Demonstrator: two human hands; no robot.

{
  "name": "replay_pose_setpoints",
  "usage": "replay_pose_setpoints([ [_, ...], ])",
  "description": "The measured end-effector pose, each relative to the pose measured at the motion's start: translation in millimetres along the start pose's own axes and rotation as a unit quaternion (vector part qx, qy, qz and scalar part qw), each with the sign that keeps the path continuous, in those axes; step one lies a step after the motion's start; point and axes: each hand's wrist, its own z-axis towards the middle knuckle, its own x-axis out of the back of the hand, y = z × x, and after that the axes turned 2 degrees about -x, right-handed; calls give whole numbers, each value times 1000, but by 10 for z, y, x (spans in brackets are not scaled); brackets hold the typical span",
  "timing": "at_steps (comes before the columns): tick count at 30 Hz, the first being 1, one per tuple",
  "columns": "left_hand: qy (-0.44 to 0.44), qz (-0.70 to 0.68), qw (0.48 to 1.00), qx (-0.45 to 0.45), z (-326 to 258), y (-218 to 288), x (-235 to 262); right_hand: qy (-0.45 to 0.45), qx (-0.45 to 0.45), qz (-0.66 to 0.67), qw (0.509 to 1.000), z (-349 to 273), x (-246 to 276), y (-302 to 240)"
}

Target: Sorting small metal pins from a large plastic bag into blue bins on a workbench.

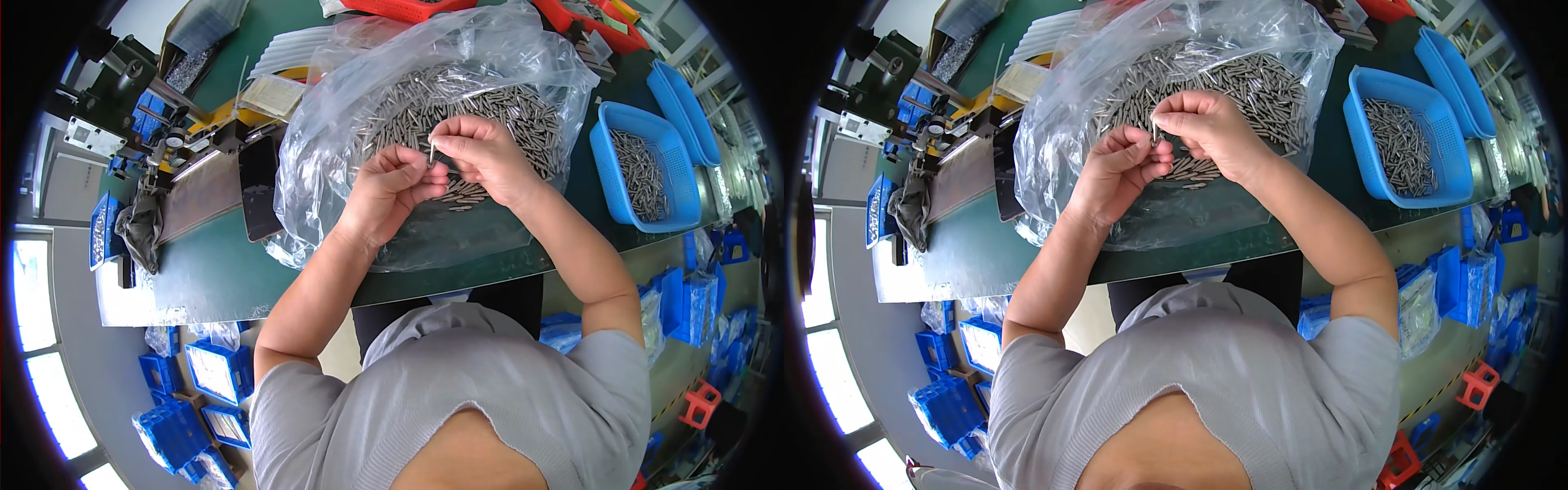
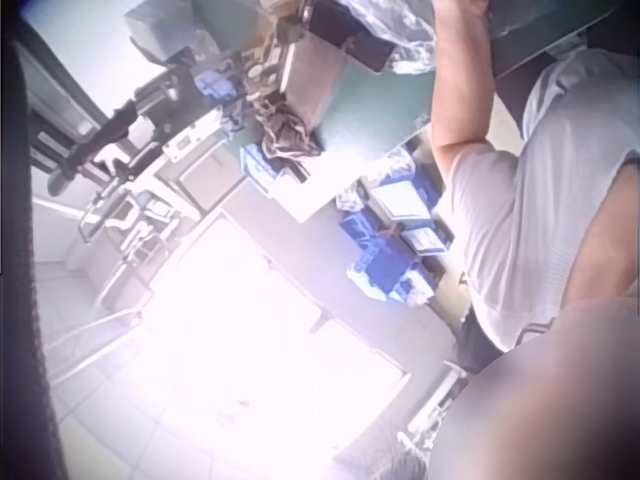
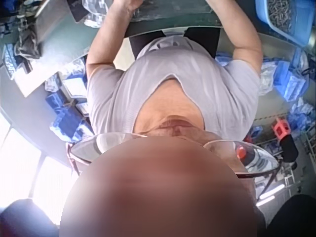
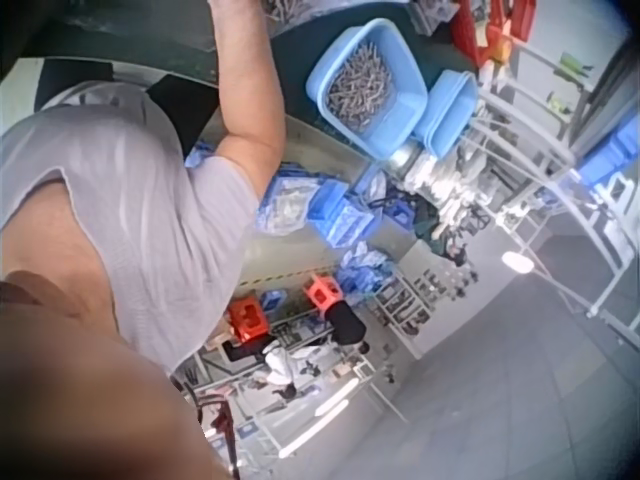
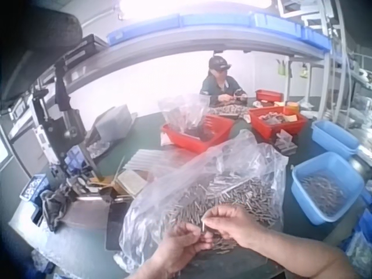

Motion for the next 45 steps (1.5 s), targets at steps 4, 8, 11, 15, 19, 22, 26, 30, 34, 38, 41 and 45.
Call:
replay_pose_setpoints([
  [4,1,-1,1000,1,-3,2,-16,4,5,3,1000,-8,-8,7],
  [8,1,-22,1000,-2,-12,0,-11,12,8,-10,1000,-24,-35,-22],
  [11,0,-22,1000,-11,-9,-11,16,-22,100,-134,986,-22,-62,37],
  [15,6,-19,1000,-20,-10,-11,21,-20,50,-163,985,-67,-58,-102],
  [19,0,5,999,-44,-3,-9,-18,-18,18,-88,996,-71,-71,-65],
  [22,13,17,999,-35,-12,4,-12,28,0,36,999,-7,53,-16],
  [26,35,24,998,-52,-11,42,34,109,-17,218,970,20,183,-150],
  [30,37,11,998,-54,1,45,27,-12,-106,31,994,54,384,-79],
  [34,60,3,996,-59,-29,73,21,12,48,-461,886,-13,135,-12],
  [38,52,7,997,-60,-25,74,22,-26,183,-723,666,-61,46,41],
  [41,38,10,998,-55,-11,59,52,-24,203,-748,631,-54,52,87],
  [45,15,18,999,-22,-9,50,19,13,184,-402,897,-5,132,16],
])
